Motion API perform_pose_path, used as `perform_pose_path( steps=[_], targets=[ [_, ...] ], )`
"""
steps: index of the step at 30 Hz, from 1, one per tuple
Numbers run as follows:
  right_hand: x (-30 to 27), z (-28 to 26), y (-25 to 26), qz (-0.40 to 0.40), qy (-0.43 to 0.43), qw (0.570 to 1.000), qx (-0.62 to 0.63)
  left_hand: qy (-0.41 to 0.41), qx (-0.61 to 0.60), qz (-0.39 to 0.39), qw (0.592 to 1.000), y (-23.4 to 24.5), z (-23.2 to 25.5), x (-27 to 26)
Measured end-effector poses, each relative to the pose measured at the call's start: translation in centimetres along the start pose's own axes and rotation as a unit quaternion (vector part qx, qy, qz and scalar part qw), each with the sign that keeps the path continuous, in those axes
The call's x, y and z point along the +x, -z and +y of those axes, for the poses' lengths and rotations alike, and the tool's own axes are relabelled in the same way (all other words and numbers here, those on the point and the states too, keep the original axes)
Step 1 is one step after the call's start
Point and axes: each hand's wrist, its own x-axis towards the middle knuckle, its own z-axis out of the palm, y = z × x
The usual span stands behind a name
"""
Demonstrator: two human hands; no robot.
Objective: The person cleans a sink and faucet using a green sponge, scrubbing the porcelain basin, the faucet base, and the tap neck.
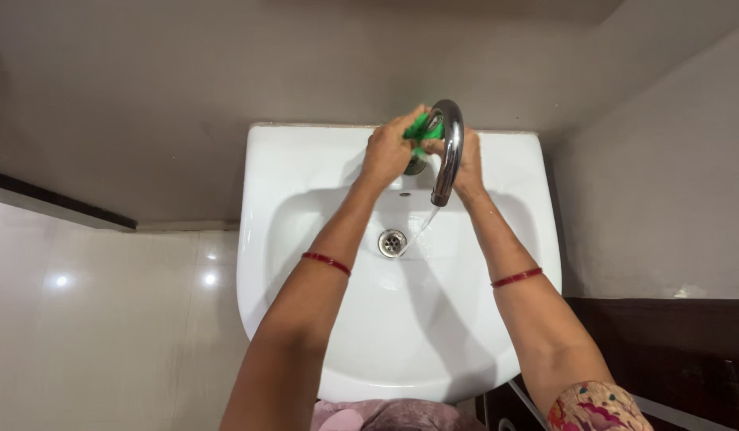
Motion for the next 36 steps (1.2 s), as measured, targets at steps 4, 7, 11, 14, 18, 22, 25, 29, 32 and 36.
perform_pose_path(
  steps=[4, 7, 11, 14, 18, 22, 25, 29, 32, 36],
  targets=[
    [-0.8, -0.8, 0.3, 0.046, 0.036, 0.998, -0.02, -0.013, -0.064, 0.143, 0.988, 0.8, -3.7, -0.3],
    [-1.5, 1.3, 0.6, 0.11, 0.014, 0.994, 0.022, 0.036, 0.036, 0.151, 0.987, -0.8, -7.5, -0.3],
    [-2.4, 5.2, 1.4, 0.174, -0.071, 0.978, 0.088, 0.107, 0.041, 0.121, 0.986, -1.9, -7.3, -0.8],
    [-3.2, 6.1, 1.4, 0.159, -0.119, 0.977, 0.08, 0.057, 0.022, 0.169, 0.984, -1.1, -5.2, -1.9],
    [-3.8, 4.5, 0.8, 0.12, -0.113, 0.986, 0.031, 0.006, 0.098, 0.172, 0.98, -0.6, -3.5, -3.5],
    [-3.8, 1.6, -0.3, 0.08, -0.028, 0.996, 0.018, 0.005, 0.127, 0.151, 0.98, 0.5, -2.3, -3.5],
    [-2.6, -0.8, -0.5, 0.086, 0.079, 0.993, -0.014, -0.115, 0.139, 0.216, 0.96, 0.8, -0.2, -3.2],
    [-1.5, -2.9, -0.4, 0.083, 0.114, 0.99, -0.013, 0.018, -0.149, 0.032, 0.988, 1.2, 4.0, -3.8],
    [-1.3, -1.5, -0.5, 0.097, 0.077, 0.992, -0.016, -0.026, -0.081, 0.027, 0.996, 1.4, 4.3, -4.3],
    [-1.3, 2.7, -0.2, 0.056, -0.035, 0.996, -0.066, 0.033, -0.07, 0.027, 0.997, 0.7, -0.1, -3.4]
  ],
)
